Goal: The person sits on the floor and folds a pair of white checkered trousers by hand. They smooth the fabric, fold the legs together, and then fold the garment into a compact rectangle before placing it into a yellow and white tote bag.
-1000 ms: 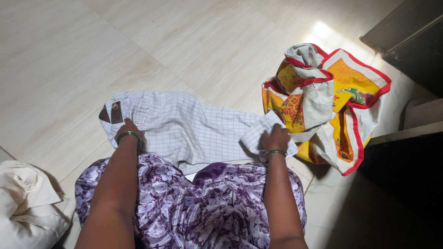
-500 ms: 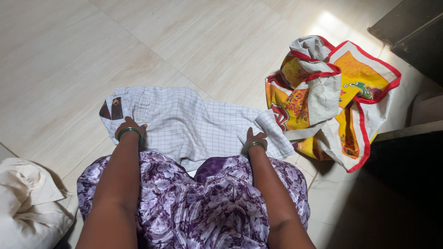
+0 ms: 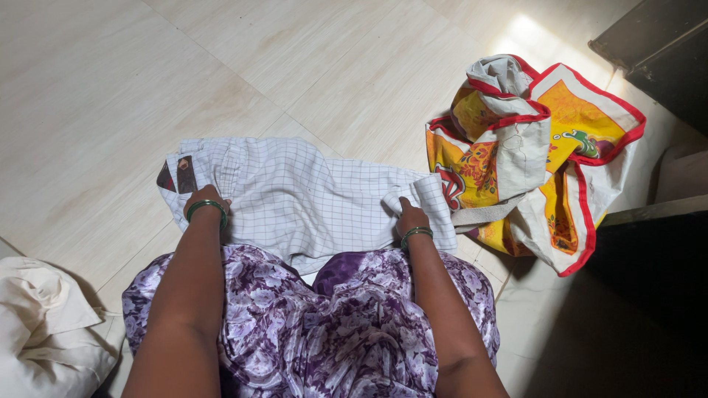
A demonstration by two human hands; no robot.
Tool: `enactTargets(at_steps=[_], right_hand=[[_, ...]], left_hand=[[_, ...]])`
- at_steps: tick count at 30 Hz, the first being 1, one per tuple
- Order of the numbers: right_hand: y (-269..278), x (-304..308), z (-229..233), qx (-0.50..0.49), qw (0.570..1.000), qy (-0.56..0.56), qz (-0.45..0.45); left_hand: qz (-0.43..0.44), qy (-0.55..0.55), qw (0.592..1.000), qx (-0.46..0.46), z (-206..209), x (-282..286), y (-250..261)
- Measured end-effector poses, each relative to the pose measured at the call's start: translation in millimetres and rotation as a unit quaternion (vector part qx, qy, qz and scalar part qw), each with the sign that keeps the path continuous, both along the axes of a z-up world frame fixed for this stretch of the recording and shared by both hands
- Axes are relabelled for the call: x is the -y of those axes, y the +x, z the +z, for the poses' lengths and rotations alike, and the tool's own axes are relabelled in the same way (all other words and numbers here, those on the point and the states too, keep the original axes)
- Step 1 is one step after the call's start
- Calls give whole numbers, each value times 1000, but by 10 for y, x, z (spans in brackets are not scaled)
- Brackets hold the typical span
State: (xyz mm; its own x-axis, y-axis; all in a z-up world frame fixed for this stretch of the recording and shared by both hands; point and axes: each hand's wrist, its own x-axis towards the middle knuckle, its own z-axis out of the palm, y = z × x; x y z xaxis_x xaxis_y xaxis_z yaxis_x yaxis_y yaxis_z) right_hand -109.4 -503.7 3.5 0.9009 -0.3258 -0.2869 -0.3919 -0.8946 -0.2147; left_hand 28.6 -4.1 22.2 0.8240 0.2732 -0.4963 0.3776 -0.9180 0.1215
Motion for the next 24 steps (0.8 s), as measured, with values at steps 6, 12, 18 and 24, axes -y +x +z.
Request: enactTargets(at_steps=[6, 12, 18, 24], right_hand=[[42, -128, 244, 59, 993, 96, -37], [81, 164, 284, 238, 942, 222, -85], [-21, 994, 338, 442, 820, 322, -169], [-280, 1428, 285, 344, 884, 183, -257]], left_hand=[[5, 6, 1000, -14, 6, -58, 96], [224, -35, 969, 95, 82, -364, 165], [491, -113, 795, 337, -170, -867, 299], [314, 27, 882, 351, 309, -546, 150]])
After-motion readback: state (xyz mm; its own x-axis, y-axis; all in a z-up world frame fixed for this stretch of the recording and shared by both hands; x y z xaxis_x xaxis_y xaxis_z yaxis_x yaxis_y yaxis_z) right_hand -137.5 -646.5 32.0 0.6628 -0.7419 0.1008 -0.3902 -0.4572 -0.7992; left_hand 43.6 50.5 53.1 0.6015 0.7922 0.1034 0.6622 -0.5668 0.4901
